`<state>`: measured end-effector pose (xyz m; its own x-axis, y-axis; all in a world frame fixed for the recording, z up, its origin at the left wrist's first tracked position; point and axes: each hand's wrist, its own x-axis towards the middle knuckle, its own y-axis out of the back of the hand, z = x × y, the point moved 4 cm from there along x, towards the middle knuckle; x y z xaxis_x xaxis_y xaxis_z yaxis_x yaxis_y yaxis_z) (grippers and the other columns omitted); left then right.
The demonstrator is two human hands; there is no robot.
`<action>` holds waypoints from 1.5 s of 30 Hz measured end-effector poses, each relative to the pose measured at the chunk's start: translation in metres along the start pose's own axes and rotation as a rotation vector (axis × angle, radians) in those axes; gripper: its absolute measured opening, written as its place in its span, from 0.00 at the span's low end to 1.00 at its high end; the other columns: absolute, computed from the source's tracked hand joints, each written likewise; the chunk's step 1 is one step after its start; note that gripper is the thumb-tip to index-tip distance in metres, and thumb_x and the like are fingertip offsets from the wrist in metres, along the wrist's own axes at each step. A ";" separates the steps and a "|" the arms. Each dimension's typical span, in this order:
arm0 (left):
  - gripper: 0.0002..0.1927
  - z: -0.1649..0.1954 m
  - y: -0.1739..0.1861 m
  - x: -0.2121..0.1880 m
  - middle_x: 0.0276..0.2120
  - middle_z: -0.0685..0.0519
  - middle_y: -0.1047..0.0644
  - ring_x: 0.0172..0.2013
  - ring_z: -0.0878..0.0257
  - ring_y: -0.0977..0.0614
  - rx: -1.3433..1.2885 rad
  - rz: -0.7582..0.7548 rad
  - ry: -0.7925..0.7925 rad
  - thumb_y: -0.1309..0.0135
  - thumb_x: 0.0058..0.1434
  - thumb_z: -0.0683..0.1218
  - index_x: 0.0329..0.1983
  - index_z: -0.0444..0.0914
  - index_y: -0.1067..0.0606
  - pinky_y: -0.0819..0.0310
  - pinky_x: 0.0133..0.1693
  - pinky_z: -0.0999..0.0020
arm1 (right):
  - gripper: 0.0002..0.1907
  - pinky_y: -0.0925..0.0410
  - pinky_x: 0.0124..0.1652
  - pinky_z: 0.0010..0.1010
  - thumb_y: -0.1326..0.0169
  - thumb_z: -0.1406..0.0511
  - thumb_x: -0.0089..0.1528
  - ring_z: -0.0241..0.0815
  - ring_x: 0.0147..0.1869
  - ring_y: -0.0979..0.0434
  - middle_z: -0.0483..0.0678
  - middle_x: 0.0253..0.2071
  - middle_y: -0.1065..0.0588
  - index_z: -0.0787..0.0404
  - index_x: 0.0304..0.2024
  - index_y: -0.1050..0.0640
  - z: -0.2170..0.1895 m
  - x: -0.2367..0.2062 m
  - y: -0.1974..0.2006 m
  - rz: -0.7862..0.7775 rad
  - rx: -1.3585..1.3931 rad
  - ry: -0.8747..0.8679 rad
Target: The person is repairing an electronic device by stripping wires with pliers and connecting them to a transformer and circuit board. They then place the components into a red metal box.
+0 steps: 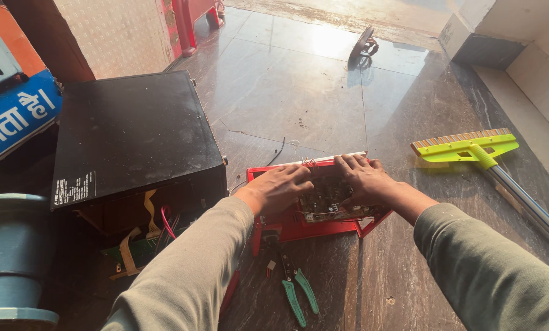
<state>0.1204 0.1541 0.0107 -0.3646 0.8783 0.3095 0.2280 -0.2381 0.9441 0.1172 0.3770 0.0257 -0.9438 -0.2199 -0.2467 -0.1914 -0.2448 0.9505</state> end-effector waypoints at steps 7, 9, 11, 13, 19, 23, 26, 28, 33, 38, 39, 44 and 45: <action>0.28 0.012 -0.005 -0.005 0.72 0.51 0.42 0.74 0.56 0.49 0.040 -0.208 -0.118 0.45 0.62 0.54 0.67 0.54 0.32 0.57 0.72 0.58 | 0.72 0.54 0.71 0.57 0.24 0.46 0.43 0.51 0.81 0.56 0.51 0.77 0.51 0.52 0.76 0.56 0.001 0.002 -0.005 -0.026 -0.007 -0.049; 0.31 0.018 -0.005 -0.006 0.73 0.55 0.44 0.75 0.59 0.52 0.112 -0.214 -0.192 0.45 0.60 0.55 0.68 0.55 0.34 0.60 0.72 0.57 | 0.68 0.51 0.70 0.54 0.26 0.48 0.43 0.47 0.81 0.52 0.47 0.77 0.47 0.49 0.76 0.53 0.003 0.001 -0.004 0.044 0.031 -0.030; 0.31 0.017 -0.006 -0.006 0.74 0.57 0.46 0.76 0.59 0.54 0.092 -0.304 -0.132 0.46 0.62 0.57 0.69 0.57 0.36 0.62 0.73 0.58 | 0.65 0.49 0.70 0.52 0.27 0.50 0.44 0.45 0.80 0.50 0.45 0.76 0.45 0.47 0.76 0.50 0.004 -0.002 -0.003 0.108 0.055 -0.014; 0.31 0.016 -0.005 -0.006 0.74 0.58 0.46 0.75 0.59 0.54 0.055 -0.359 -0.092 0.47 0.63 0.57 0.70 0.58 0.37 0.61 0.73 0.57 | 0.62 0.49 0.69 0.51 0.28 0.51 0.45 0.44 0.80 0.48 0.43 0.76 0.43 0.46 0.75 0.48 0.001 -0.005 0.000 0.168 0.065 0.000; 0.30 0.015 -0.004 -0.007 0.66 0.57 0.34 0.70 0.58 0.39 -0.052 -0.455 0.005 0.48 0.65 0.55 0.71 0.59 0.36 0.48 0.69 0.55 | 0.67 0.50 0.70 0.50 0.26 0.47 0.43 0.43 0.80 0.52 0.43 0.77 0.48 0.46 0.75 0.52 -0.003 -0.011 0.008 -0.004 0.028 -0.059; 0.26 0.012 -0.006 -0.007 0.63 0.56 0.30 0.65 0.58 0.31 -0.025 -0.457 0.036 0.47 0.65 0.53 0.67 0.52 0.32 0.42 0.66 0.56 | 0.63 0.50 0.69 0.52 0.28 0.48 0.46 0.42 0.80 0.52 0.42 0.76 0.48 0.46 0.74 0.50 -0.003 -0.010 0.010 0.033 0.082 -0.038; 0.20 0.009 -0.008 -0.007 0.63 0.56 0.29 0.64 0.59 0.29 -0.003 -0.483 0.060 0.47 0.66 0.53 0.61 0.48 0.26 0.39 0.65 0.58 | 0.55 0.45 0.67 0.50 0.32 0.52 0.50 0.42 0.79 0.47 0.42 0.76 0.44 0.46 0.74 0.46 -0.001 -0.007 0.010 0.097 0.049 -0.008; 0.17 0.008 -0.008 -0.008 0.62 0.56 0.28 0.63 0.59 0.28 -0.004 -0.479 0.062 0.47 0.67 0.52 0.58 0.46 0.24 0.37 0.64 0.59 | 0.52 0.43 0.67 0.48 0.33 0.53 0.53 0.43 0.77 0.43 0.43 0.75 0.41 0.48 0.74 0.45 -0.003 -0.006 0.011 0.150 0.014 -0.002; 0.24 0.010 -0.005 -0.007 0.62 0.52 0.31 0.62 0.57 0.28 0.013 -0.474 0.070 0.47 0.65 0.50 0.65 0.48 0.29 0.36 0.62 0.57 | 0.50 0.39 0.66 0.46 0.32 0.50 0.51 0.44 0.74 0.38 0.45 0.68 0.34 0.52 0.71 0.40 -0.014 -0.007 0.016 0.157 -0.038 -0.020; 0.32 0.012 -0.001 -0.004 0.67 0.53 0.37 0.63 0.56 0.31 -0.078 -0.479 0.083 0.52 0.66 0.49 0.73 0.65 0.39 0.36 0.62 0.57 | 0.51 0.37 0.62 0.48 0.34 0.43 0.51 0.46 0.72 0.37 0.46 0.66 0.32 0.55 0.69 0.39 -0.025 -0.009 0.022 0.133 -0.072 -0.072; 0.30 0.012 -0.002 -0.004 0.69 0.54 0.38 0.64 0.56 0.32 -0.056 -0.501 0.074 0.51 0.66 0.50 0.71 0.67 0.39 0.37 0.63 0.58 | 0.52 0.38 0.62 0.48 0.35 0.42 0.50 0.46 0.72 0.37 0.46 0.66 0.33 0.56 0.69 0.39 -0.027 -0.009 0.022 0.153 -0.076 -0.069; 0.27 0.011 -0.003 -0.005 0.71 0.54 0.40 0.65 0.57 0.33 -0.073 -0.466 0.065 0.51 0.67 0.53 0.69 0.67 0.35 0.38 0.63 0.57 | 0.52 0.41 0.63 0.53 0.38 0.38 0.52 0.46 0.73 0.39 0.47 0.66 0.34 0.55 0.69 0.40 -0.028 -0.004 0.015 0.117 -0.061 -0.126; 0.26 0.011 -0.003 -0.005 0.71 0.54 0.40 0.65 0.57 0.33 -0.068 -0.455 0.063 0.51 0.68 0.53 0.69 0.66 0.34 0.38 0.63 0.58 | 0.49 0.41 0.64 0.52 0.39 0.38 0.54 0.46 0.73 0.39 0.46 0.66 0.33 0.53 0.69 0.38 -0.024 -0.002 0.014 0.095 -0.042 -0.131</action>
<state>0.1318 0.1553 0.0054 -0.4685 0.8733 -0.1337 -0.0268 0.1372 0.9902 0.1226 0.3510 0.0350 -0.9847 -0.1195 -0.1270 -0.0910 -0.2690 0.9588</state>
